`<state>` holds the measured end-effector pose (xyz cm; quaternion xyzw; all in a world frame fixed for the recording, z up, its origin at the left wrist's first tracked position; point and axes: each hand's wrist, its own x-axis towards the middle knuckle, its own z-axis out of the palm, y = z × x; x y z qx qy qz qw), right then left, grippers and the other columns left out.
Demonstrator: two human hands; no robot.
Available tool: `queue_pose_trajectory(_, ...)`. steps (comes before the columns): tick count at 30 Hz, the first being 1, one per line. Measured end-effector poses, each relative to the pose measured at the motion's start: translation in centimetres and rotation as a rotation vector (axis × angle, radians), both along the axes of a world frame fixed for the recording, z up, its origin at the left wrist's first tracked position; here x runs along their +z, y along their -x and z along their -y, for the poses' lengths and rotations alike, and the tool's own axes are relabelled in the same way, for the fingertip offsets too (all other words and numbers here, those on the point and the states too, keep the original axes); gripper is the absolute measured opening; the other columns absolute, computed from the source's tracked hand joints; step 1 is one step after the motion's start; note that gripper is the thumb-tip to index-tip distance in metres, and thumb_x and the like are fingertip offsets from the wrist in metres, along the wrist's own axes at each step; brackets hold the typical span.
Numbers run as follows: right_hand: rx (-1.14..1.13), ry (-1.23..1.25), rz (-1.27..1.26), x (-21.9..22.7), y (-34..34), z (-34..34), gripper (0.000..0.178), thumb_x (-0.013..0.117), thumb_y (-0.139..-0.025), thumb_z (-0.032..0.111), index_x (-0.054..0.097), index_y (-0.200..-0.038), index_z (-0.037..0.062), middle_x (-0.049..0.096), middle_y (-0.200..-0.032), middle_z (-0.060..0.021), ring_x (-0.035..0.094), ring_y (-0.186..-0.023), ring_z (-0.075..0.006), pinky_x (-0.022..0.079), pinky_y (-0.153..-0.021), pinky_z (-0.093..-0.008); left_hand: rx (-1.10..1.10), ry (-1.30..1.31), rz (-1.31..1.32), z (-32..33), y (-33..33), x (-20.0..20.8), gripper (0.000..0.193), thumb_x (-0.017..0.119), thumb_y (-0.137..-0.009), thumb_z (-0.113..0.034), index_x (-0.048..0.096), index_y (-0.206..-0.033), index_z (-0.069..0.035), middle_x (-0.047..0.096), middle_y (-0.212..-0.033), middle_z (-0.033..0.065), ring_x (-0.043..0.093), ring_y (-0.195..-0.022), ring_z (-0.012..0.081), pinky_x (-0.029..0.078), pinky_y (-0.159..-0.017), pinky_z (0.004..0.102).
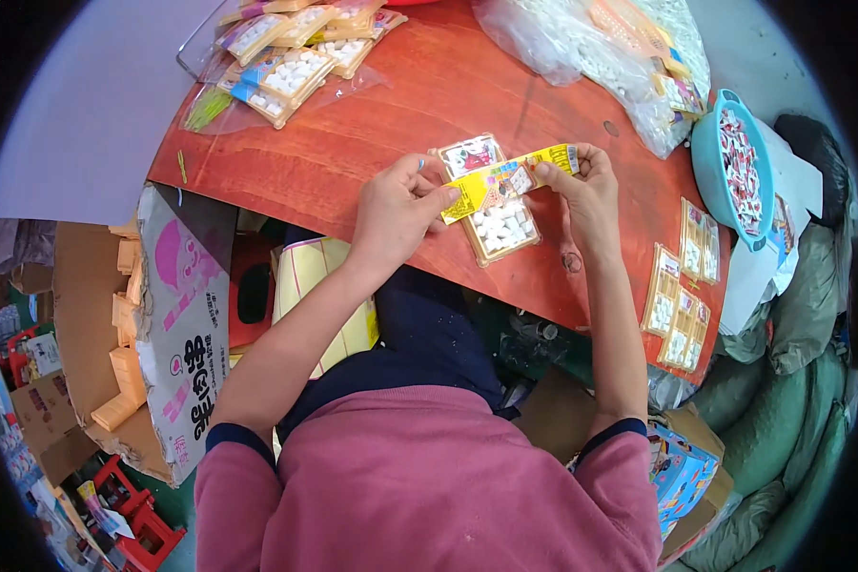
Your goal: Manually packaging products by wrapping them with paper labels or bands.
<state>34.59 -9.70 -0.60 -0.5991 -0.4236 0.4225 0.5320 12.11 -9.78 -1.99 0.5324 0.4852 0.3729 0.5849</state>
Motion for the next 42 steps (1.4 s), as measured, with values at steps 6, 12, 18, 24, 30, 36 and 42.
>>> queue_pose_trajectory(6, -0.008, 0.095, 0.277, 0.1, 0.2, -0.5, 0.042, 0.075, -0.072, 0.006, 0.046, -0.101, -0.0012, 0.061, -0.089, -0.0121, 0.062, -0.080, -0.0152, 0.050, -0.070, -0.0260, -0.005, -0.040, -0.144, -0.9, -0.8, 0.2, 0.024, 0.066, -0.081, -0.009, 0.055, -0.098, 0.003, 0.062, -0.069, 0.0078, 0.060, -0.057, 0.0089, 0.049, -0.048, 0.0215)
queue_pose_trajectory(12, -0.045, -0.102, 0.821, -1.3, 2.1, 0.2, 0.048, 0.080, -0.068, 0.017, 0.047, -0.100, 0.0014, 0.063, -0.085, -0.0128, 0.063, -0.078, -0.0210, 0.049, -0.068, -0.0318, -0.039, -0.077, -0.245, -0.7, 0.6, 0.5, 0.019, 0.065, -0.080, -0.007, 0.051, -0.090, 0.002, 0.062, -0.069, 0.0089, 0.060, -0.057, 0.0101, 0.049, -0.047, 0.0225)
queue_pose_trajectory(18, 0.063, -0.106, 0.760, -1.4, 7.4, 2.3, 0.047, 0.080, -0.068, 0.019, 0.047, -0.099, 0.0019, 0.062, -0.083, -0.0130, 0.062, -0.074, -0.0214, 0.049, -0.065, -0.0330, 0.055, 0.021, -0.223, 3.6, 6.8, 0.4, 0.018, 0.062, -0.082, -0.004, 0.049, -0.094, 0.001, 0.060, -0.072, 0.0064, 0.058, -0.060, 0.0068, 0.049, -0.054, 0.0202)
queue_pose_trajectory(24, 0.122, -0.132, 0.752, -2.0, 10.9, 3.5, 0.047, 0.080, -0.068, 0.016, 0.048, -0.099, 0.0022, 0.062, -0.082, -0.0117, 0.062, -0.069, -0.0181, 0.049, -0.061, -0.0294, 0.285, -0.052, -0.155, 6.9, 9.4, -0.3, 0.015, 0.060, -0.084, 0.000, 0.050, -0.095, 0.002, 0.062, -0.080, 0.0071, 0.058, -0.069, 0.0069, 0.051, -0.058, 0.0208)
queue_pose_trajectory(30, 0.150, -0.086, 0.767, -1.5, 11.8, 3.9, 0.043, 0.078, -0.070, 0.015, 0.049, -0.100, 0.0028, 0.062, -0.082, -0.0101, 0.061, -0.068, -0.0159, 0.049, -0.061, -0.0284, 0.356, 0.004, 0.034, 7.9, 9.9, -3.0, 0.014, 0.058, -0.086, -0.001, 0.049, -0.096, 0.001, 0.062, -0.085, 0.0080, 0.059, -0.073, 0.0081, 0.051, -0.062, 0.0214)
queue_pose_trajectory(36, 0.151, -0.047, 0.747, -1.4, 12.0, 4.0, 0.041, 0.077, -0.072, 0.014, 0.049, -0.099, 0.0026, 0.062, -0.083, -0.0096, 0.061, -0.069, -0.0151, 0.049, -0.062, -0.0279, 0.331, 0.025, 0.366, 7.5, 9.3, -5.1, 0.014, 0.056, -0.088, -0.004, 0.047, -0.099, 0.000, 0.060, -0.085, 0.0077, 0.060, -0.074, 0.0108, 0.052, -0.064, 0.0223)
queue_pose_trajectory(42, 0.136, -0.073, 0.719, -1.6, 12.2, 4.1, 0.041, 0.077, -0.072, 0.013, 0.049, -0.099, 0.0021, 0.061, -0.084, -0.0101, 0.062, -0.074, -0.0154, 0.050, -0.065, -0.0281, 0.435, 0.068, 0.353, 8.9, 7.4, -4.6, 0.012, 0.055, -0.090, -0.008, 0.049, -0.100, -0.003, 0.059, -0.095, 0.0070, 0.061, -0.083, 0.0131, 0.053, -0.072, 0.0270)
